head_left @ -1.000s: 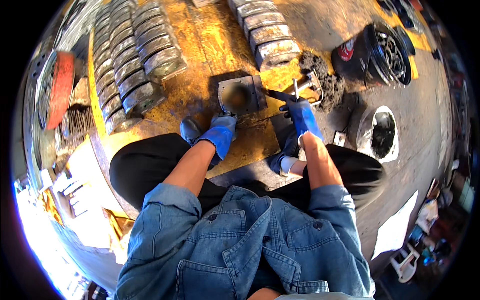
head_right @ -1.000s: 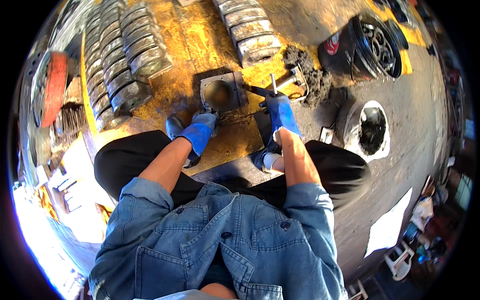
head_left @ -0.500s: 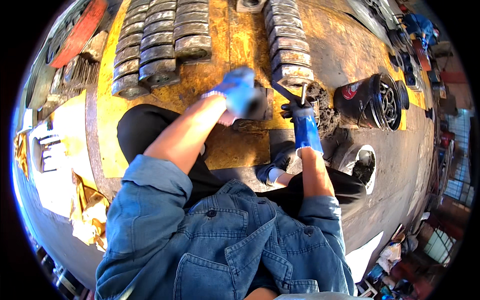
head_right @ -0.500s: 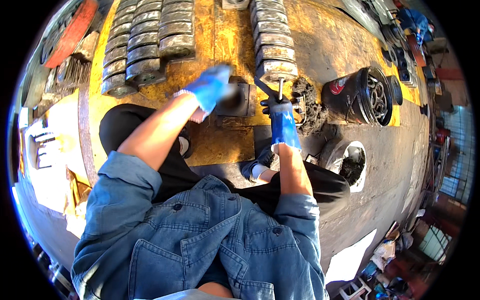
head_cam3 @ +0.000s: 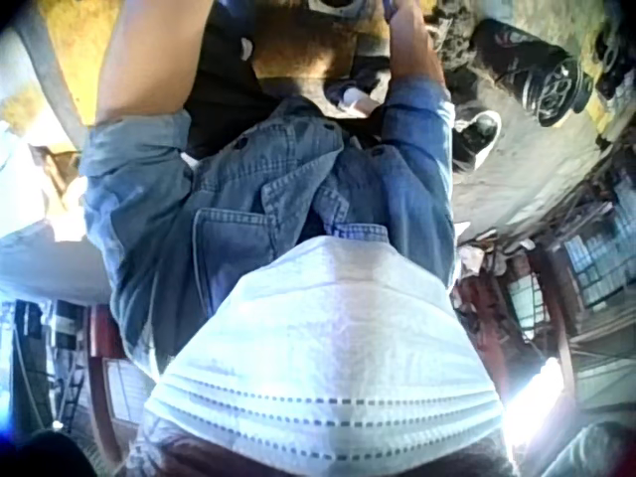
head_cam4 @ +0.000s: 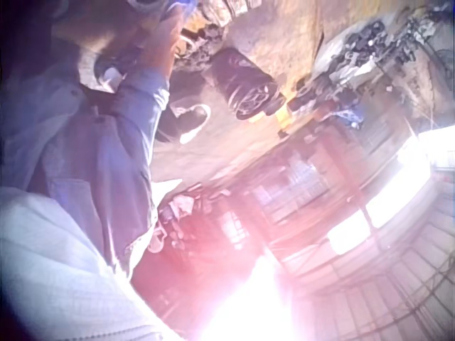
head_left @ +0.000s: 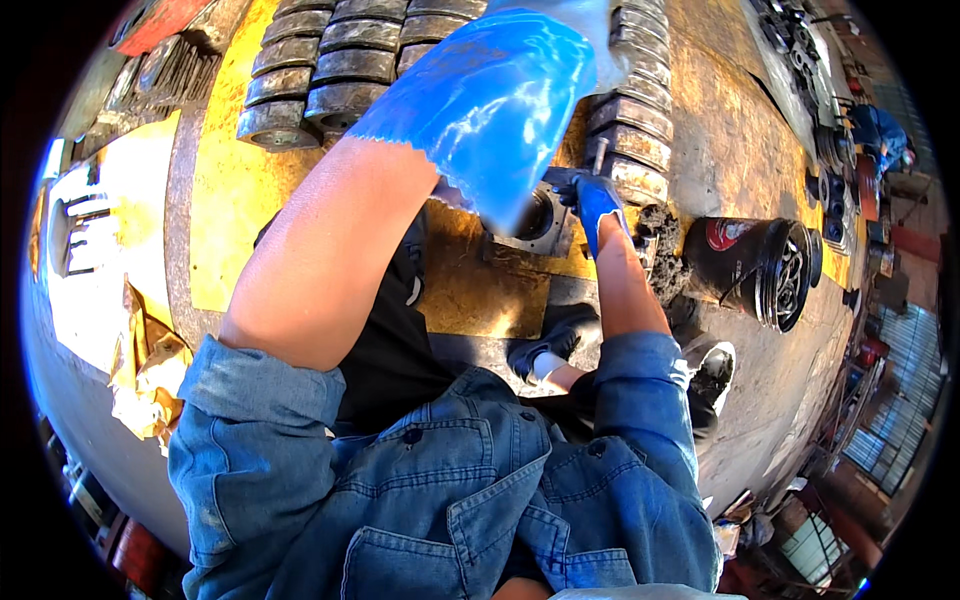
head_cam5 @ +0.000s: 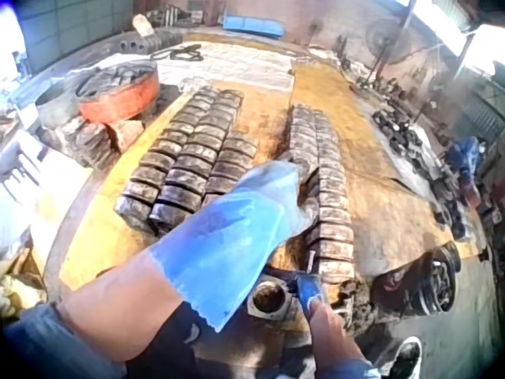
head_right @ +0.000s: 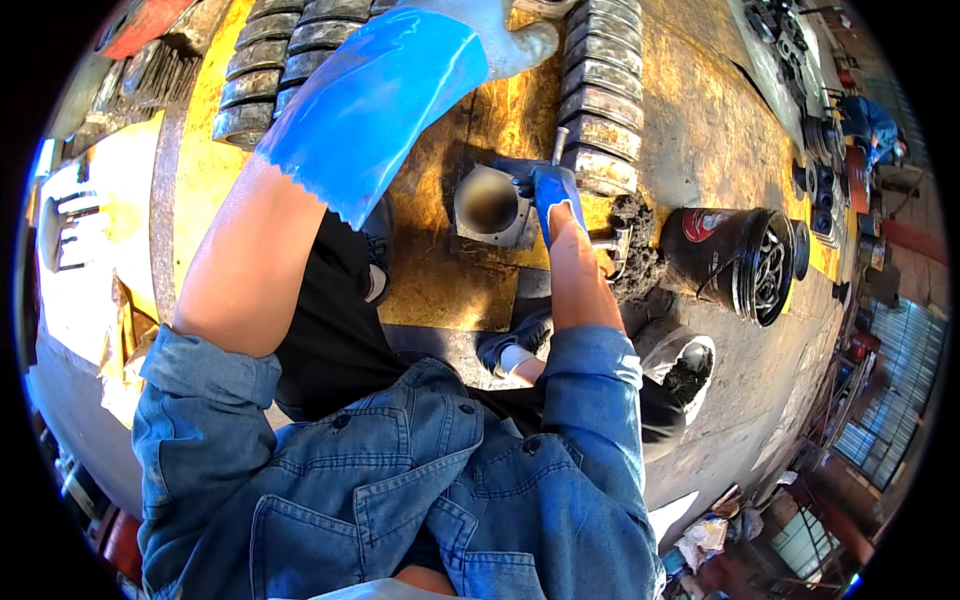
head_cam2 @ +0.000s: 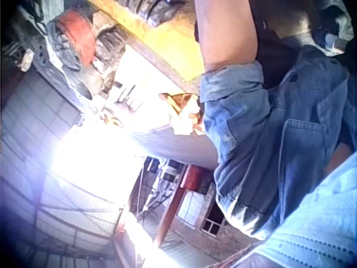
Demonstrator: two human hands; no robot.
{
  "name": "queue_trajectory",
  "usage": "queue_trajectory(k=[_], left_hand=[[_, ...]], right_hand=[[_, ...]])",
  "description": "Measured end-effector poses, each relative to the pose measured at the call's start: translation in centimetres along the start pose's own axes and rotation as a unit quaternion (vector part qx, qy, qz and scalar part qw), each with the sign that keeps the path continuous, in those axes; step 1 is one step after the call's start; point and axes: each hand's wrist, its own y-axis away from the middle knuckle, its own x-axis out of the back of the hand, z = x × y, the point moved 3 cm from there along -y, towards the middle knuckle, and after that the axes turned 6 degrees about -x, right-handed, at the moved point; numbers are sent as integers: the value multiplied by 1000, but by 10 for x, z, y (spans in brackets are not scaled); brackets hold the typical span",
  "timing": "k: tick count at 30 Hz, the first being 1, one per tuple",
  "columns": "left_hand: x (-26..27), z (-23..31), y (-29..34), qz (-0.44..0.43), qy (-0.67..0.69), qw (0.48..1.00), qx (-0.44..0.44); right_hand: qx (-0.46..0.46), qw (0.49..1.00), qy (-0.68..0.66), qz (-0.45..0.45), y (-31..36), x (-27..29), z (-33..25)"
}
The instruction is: The person scrapes debris from the inner cavity of several metal blocks using a small rod-like tool and moves the blocks on a yellow work surface.
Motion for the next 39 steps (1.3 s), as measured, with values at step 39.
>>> queue_trajectory(k=[39], left_hand=[[1, -1, 1, 13, 27, 1000, -4]], right_hand=[[157, 668, 728, 18, 40, 40, -40]])
